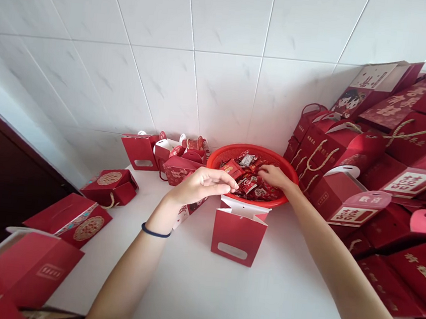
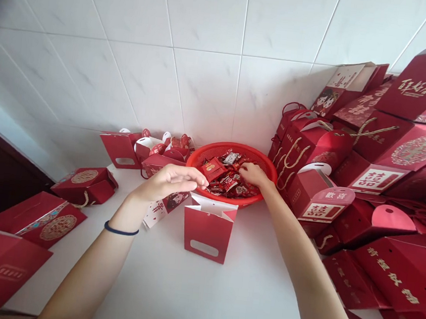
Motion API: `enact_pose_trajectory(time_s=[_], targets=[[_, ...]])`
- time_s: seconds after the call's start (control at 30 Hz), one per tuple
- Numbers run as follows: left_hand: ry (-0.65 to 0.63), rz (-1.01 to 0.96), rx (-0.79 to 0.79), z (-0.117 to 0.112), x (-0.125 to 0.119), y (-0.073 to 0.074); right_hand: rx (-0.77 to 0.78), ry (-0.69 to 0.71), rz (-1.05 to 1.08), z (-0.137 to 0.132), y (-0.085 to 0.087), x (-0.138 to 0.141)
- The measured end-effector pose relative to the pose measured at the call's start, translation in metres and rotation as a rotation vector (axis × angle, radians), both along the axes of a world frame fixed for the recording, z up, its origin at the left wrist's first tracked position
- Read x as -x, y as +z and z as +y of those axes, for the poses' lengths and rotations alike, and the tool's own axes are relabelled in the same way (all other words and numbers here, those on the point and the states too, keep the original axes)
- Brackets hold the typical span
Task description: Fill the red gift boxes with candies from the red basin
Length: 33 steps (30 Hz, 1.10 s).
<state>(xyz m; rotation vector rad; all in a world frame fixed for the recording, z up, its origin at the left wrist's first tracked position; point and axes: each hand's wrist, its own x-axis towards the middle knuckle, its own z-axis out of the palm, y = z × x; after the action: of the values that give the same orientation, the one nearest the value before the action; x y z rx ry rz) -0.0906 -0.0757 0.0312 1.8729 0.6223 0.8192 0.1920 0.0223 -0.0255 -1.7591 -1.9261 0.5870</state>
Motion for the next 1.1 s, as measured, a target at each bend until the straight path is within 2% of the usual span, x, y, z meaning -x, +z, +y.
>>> enact_pose_trajectory(time_s=[0.1, 0.2, 0.3, 0.4, 0.5, 0.67, 0.8, 0.93, 1.1], targets=[[0.151, 0.005, -0.022, 0.011, -0.010, -0.014, -0.045, -0.167, 0.209, 0.008, 0.006, -0.005], [0.259, 0.034, -0.081, 0.021, -0.025, -0.035, -0.068, -0.255, 0.378, 0.017, 0.016, -0.010], [0.347, 0.177, -0.232, 0.028, -0.039, -0.056, -0.062, -0.272, 0.476, 0.026, 0.027, -0.013], [0.397, 0.425, -0.446, 0.027, -0.047, -0.067, -0.007, -0.222, 0.483, 0.033, 0.034, -0.009], [0.426, 0.578, -0.565, 0.024, -0.050, -0.069, 0.090, -0.108, 0.404, 0.040, 0.034, 0.001], [0.425, 0.621, -0.608, 0.022, -0.050, -0.068, 0.202, 0.060, 0.164, 0.052, 0.016, 0.015], [0.420, 0.650, -0.616, 0.024, -0.050, -0.070, 0.177, 0.139, -0.034, 0.058, 0.001, 0.018], [0.423, 0.663, -0.611, 0.026, -0.051, -0.073, 0.139, 0.195, -0.171, 0.064, -0.005, 0.017], [0.424, 0.667, -0.601, 0.025, -0.051, -0.072, 0.103, 0.168, -0.099, 0.067, -0.007, 0.008]])
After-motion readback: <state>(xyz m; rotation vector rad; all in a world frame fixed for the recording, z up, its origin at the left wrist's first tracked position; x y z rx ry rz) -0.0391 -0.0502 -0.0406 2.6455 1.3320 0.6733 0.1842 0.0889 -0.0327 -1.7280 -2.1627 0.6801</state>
